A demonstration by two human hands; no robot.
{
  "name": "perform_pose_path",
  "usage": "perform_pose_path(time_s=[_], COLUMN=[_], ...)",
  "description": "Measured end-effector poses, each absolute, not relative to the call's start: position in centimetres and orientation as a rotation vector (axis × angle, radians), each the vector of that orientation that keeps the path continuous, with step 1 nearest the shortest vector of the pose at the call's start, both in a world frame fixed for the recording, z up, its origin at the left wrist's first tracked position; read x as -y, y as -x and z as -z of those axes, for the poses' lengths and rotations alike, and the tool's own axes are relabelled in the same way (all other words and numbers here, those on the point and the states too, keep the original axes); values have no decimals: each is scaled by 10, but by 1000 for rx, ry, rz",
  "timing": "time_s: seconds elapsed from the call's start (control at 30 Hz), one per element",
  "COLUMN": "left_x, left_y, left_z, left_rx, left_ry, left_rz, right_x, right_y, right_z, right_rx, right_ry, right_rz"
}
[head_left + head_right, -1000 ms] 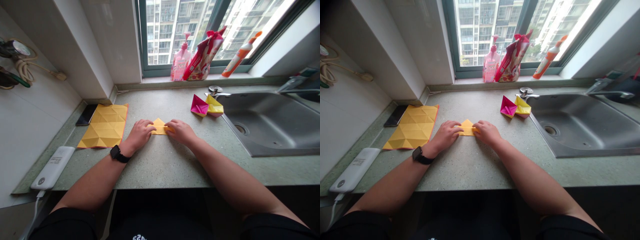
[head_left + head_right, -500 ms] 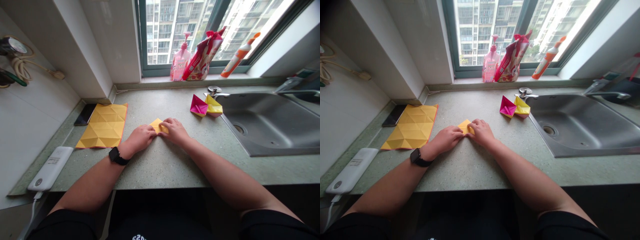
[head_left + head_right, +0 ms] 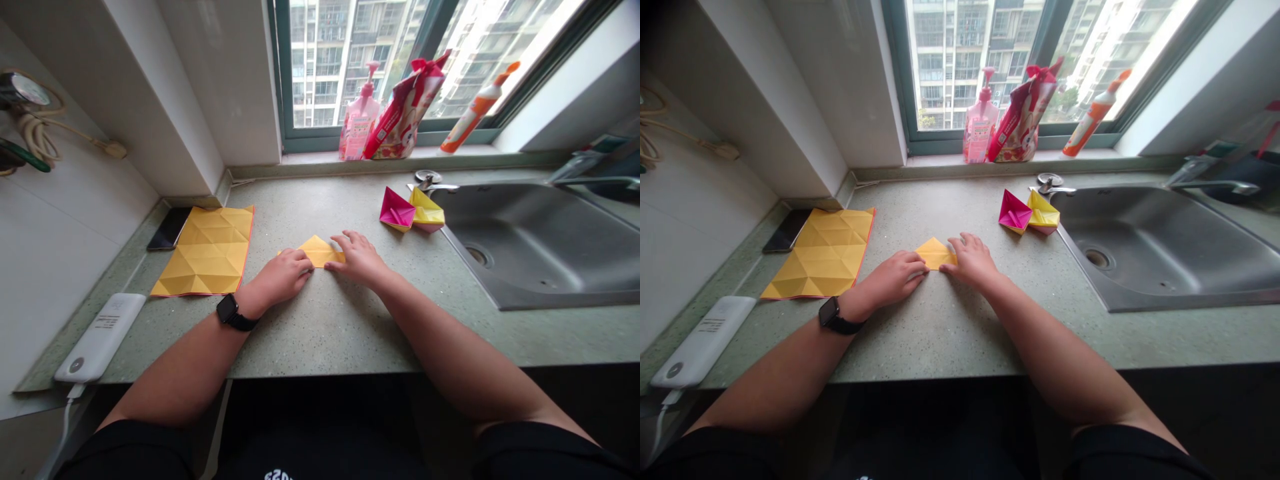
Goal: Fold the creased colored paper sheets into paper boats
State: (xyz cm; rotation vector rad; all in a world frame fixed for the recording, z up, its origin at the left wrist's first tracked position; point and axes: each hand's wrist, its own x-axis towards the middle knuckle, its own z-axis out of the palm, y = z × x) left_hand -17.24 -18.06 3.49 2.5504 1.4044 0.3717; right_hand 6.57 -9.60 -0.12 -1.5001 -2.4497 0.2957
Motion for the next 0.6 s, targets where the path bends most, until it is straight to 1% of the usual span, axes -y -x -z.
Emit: perform_pose_path(time_s=[0.33,0.6], left_x=[186,184], left_y=[166,172], left_z=[-30,-31], left_rx=[-1446,-1452], left_ry=[-2549,-2531], left_rz=[-354,-343], right_x=[63,52], right_y=[-120,-150], right_z=[12,-12], right_rx=[2467,2541], right_ry=[1581,1615], right_rz=[-385,-457])
